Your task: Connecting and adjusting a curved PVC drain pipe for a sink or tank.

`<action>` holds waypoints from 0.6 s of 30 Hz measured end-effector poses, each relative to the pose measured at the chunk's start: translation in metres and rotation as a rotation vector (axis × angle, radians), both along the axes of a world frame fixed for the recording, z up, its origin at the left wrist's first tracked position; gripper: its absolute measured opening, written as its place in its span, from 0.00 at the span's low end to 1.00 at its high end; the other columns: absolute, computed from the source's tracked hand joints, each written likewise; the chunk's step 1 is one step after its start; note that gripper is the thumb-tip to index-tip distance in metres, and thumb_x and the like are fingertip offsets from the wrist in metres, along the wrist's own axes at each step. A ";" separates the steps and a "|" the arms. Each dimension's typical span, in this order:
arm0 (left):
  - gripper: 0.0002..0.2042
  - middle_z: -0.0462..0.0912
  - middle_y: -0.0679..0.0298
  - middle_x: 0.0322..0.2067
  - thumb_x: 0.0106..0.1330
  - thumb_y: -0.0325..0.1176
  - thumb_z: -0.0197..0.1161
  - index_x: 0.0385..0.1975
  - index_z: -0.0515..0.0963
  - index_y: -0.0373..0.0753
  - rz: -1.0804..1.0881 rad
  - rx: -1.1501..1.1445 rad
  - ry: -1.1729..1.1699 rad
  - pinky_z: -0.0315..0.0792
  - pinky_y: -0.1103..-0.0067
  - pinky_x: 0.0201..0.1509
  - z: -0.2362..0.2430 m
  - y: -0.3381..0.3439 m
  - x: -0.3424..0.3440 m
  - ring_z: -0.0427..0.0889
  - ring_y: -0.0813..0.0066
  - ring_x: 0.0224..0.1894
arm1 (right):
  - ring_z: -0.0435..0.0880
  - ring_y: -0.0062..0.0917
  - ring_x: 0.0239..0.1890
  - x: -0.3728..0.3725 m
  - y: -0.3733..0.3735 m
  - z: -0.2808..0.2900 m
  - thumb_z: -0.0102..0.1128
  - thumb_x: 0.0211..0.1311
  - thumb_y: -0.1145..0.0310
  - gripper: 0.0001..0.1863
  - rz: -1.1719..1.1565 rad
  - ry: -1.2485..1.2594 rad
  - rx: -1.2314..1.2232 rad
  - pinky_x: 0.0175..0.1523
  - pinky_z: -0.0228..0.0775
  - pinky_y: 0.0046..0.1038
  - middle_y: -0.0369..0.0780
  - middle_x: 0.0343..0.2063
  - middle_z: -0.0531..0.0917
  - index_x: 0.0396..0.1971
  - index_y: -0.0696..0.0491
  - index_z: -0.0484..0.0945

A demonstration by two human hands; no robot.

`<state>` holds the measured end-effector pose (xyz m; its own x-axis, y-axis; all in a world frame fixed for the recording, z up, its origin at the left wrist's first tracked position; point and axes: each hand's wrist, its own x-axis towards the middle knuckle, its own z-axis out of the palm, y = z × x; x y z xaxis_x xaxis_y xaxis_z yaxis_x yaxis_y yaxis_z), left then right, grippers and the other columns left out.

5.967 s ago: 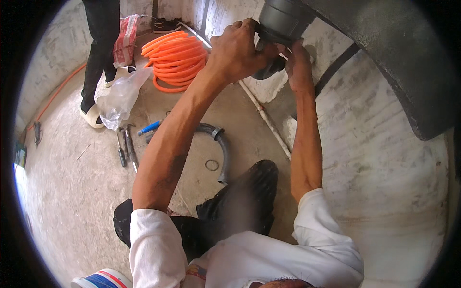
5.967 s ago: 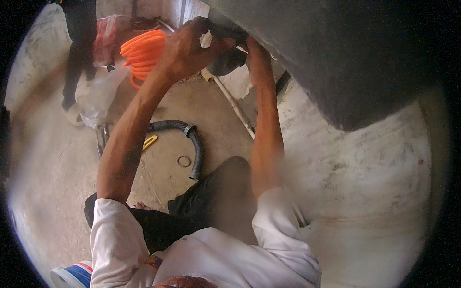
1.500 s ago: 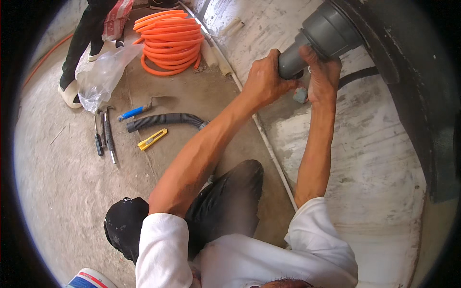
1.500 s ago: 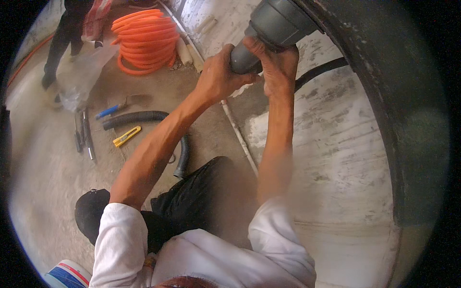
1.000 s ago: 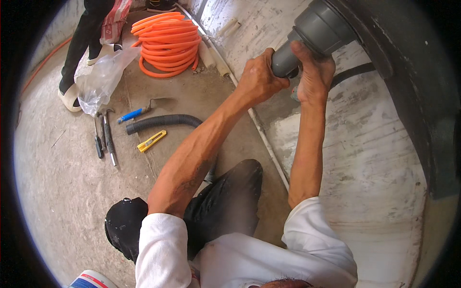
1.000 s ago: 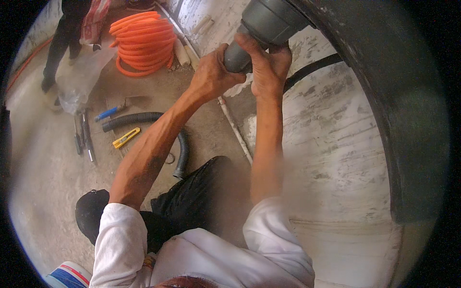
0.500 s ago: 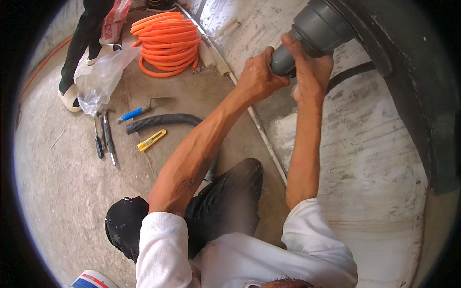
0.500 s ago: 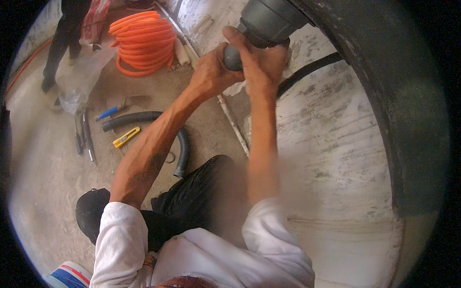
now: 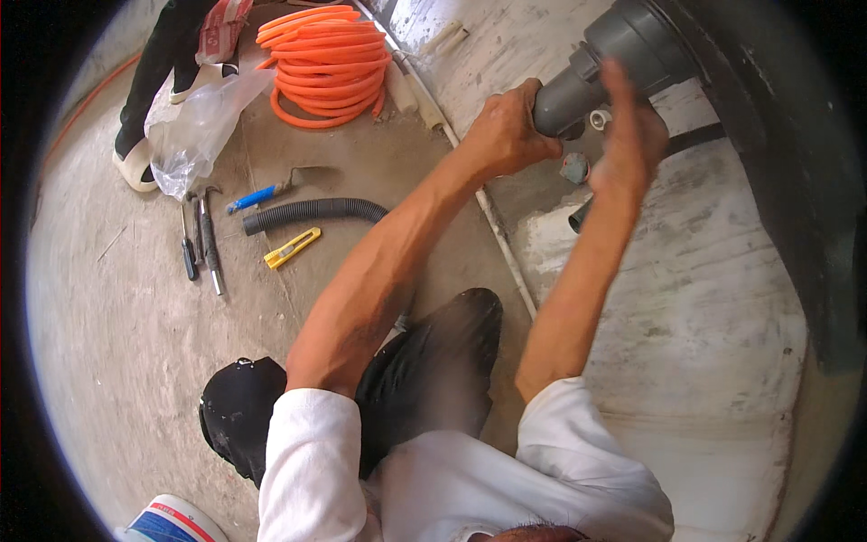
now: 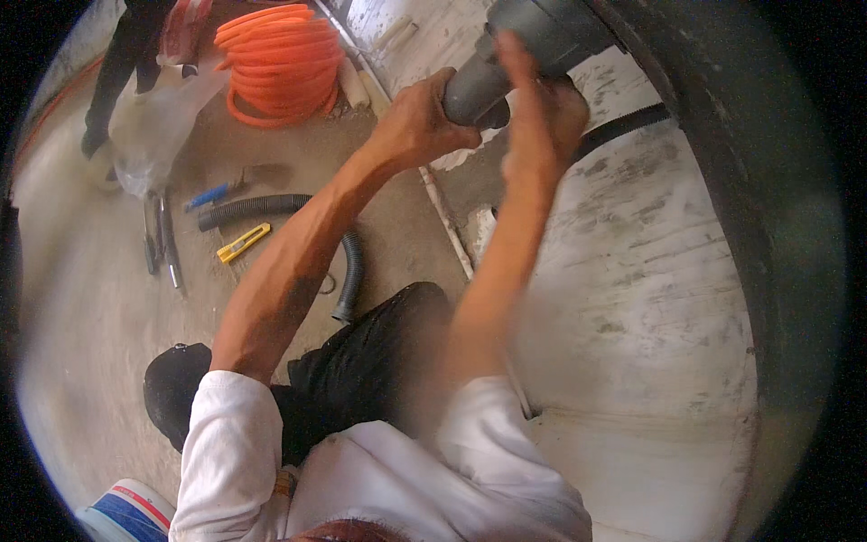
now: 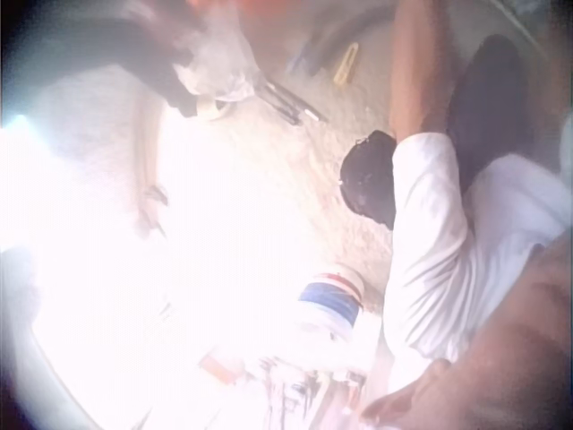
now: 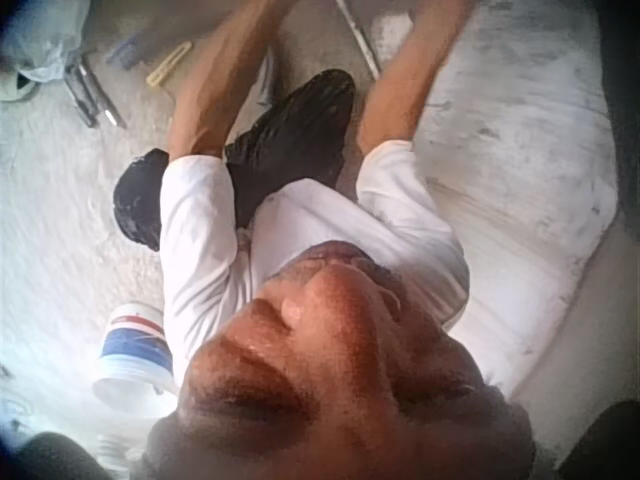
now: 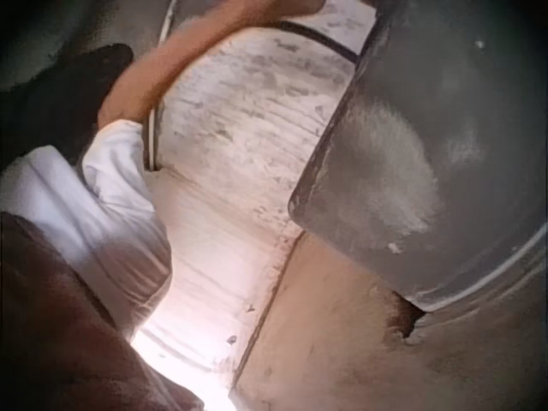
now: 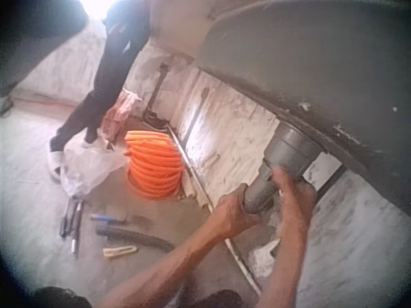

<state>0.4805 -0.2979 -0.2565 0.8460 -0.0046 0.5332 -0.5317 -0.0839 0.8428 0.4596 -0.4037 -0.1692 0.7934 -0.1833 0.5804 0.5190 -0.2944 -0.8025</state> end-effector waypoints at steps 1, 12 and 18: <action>0.24 0.83 0.45 0.34 0.45 0.33 0.73 0.42 0.75 0.32 0.003 -0.003 -0.002 0.74 0.66 0.47 -0.003 0.005 0.002 0.83 0.50 0.44 | 0.80 0.33 0.47 0.000 -0.008 0.002 0.73 0.50 0.48 0.37 0.003 -0.002 -0.003 0.59 0.66 0.33 0.47 0.40 0.82 0.48 0.66 0.77; 0.32 0.78 0.49 0.53 0.48 0.17 0.56 0.60 0.68 0.33 -0.320 -0.056 0.040 0.72 0.67 0.60 -0.046 0.037 0.001 0.77 0.56 0.58 | 0.66 0.38 0.64 0.012 -0.060 -0.023 0.52 0.66 0.41 0.38 0.236 -0.002 0.114 0.68 0.54 0.43 0.48 0.59 0.69 0.64 0.54 0.61; 0.29 0.79 0.43 0.48 0.50 0.25 0.67 0.55 0.70 0.30 -0.254 -0.135 -0.040 0.71 0.68 0.58 -0.029 0.029 -0.005 0.79 0.53 0.54 | 0.74 0.29 0.57 0.005 0.002 -0.020 0.79 0.48 0.63 0.41 0.142 -0.219 -0.113 0.65 0.60 0.36 0.41 0.54 0.75 0.59 0.61 0.67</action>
